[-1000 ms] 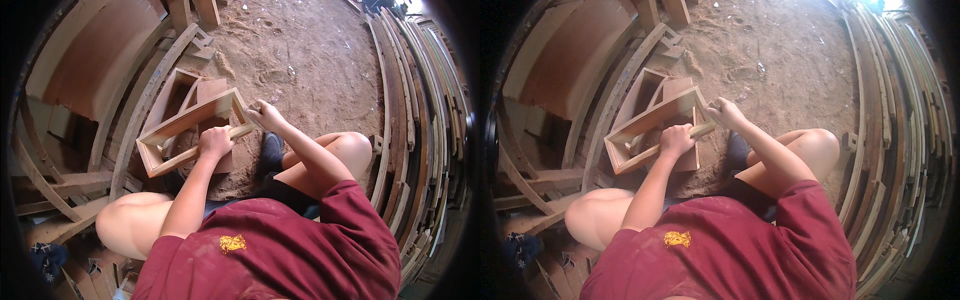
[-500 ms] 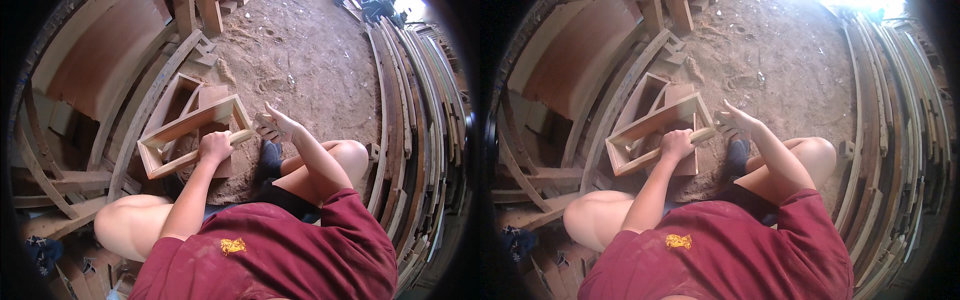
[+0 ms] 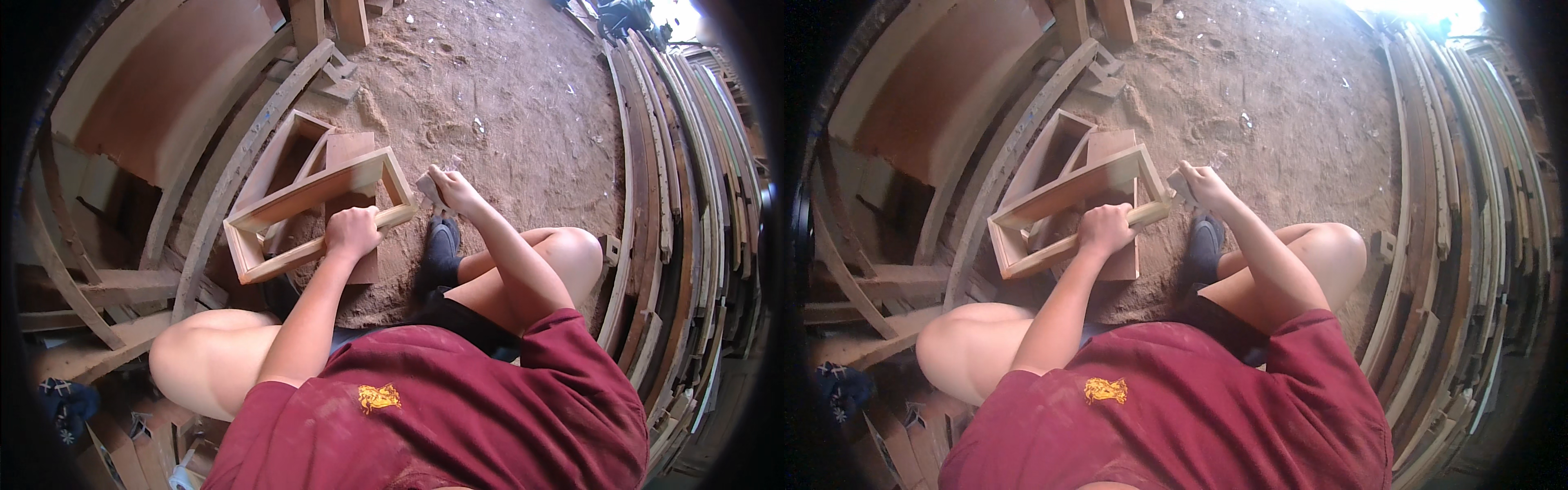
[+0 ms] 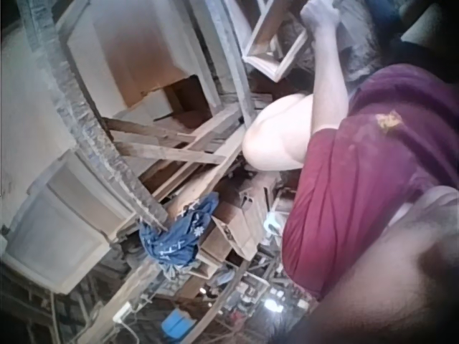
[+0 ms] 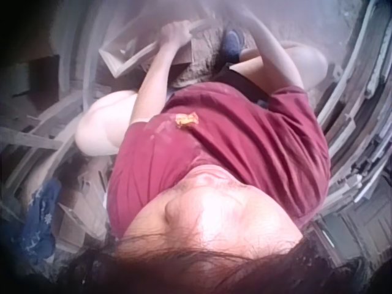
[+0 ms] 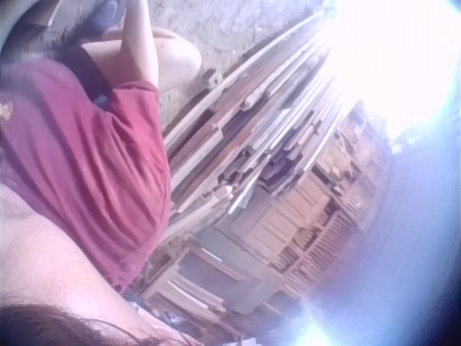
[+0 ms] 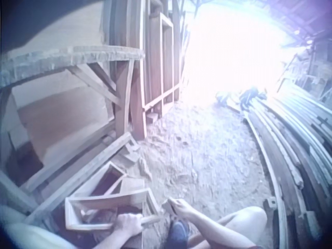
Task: The person sits on the ground and assembles a rectangular wooden frame by hand, repeatedly inserting and adjusting a side piece into the frame structure.
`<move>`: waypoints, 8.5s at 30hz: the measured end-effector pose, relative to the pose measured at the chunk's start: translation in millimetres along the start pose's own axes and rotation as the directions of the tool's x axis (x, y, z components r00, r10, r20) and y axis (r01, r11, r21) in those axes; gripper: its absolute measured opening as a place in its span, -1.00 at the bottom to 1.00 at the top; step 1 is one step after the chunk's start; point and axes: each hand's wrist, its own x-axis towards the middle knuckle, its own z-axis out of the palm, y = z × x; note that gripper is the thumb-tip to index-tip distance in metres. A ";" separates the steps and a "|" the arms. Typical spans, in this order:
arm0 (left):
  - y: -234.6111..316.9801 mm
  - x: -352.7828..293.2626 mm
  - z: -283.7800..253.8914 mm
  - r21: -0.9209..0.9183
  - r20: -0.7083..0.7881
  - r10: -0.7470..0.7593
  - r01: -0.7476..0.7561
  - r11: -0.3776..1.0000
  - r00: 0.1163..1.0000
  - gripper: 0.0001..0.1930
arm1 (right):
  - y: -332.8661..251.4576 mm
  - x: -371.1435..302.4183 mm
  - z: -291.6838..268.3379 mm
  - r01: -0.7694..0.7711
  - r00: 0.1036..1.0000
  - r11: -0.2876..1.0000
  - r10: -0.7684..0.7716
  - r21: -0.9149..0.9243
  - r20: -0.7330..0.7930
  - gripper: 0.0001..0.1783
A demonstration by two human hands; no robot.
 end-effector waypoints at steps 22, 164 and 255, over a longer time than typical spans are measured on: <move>-2.4 -1.1 0.9 -0.015 0.010 0.006 -0.006 1.000 1.000 -0.72 | 35.0 -3.9 25.9 0.182 0.973 0.938 -0.215 -0.296 -0.081 -0.63; -123.8 -11.4 -31.5 -0.197 -0.058 -0.527 0.508 0.839 0.848 -0.56 | -18.5 6.9 -13.5 0.212 0.970 0.635 -0.226 -0.743 0.084 -0.35; -93.9 42.7 15.8 -0.826 0.053 -0.766 0.459 0.327 0.641 -0.58 | -84.6 210.1 104.0 0.211 0.841 0.790 -0.447 -0.576 -0.304 -0.44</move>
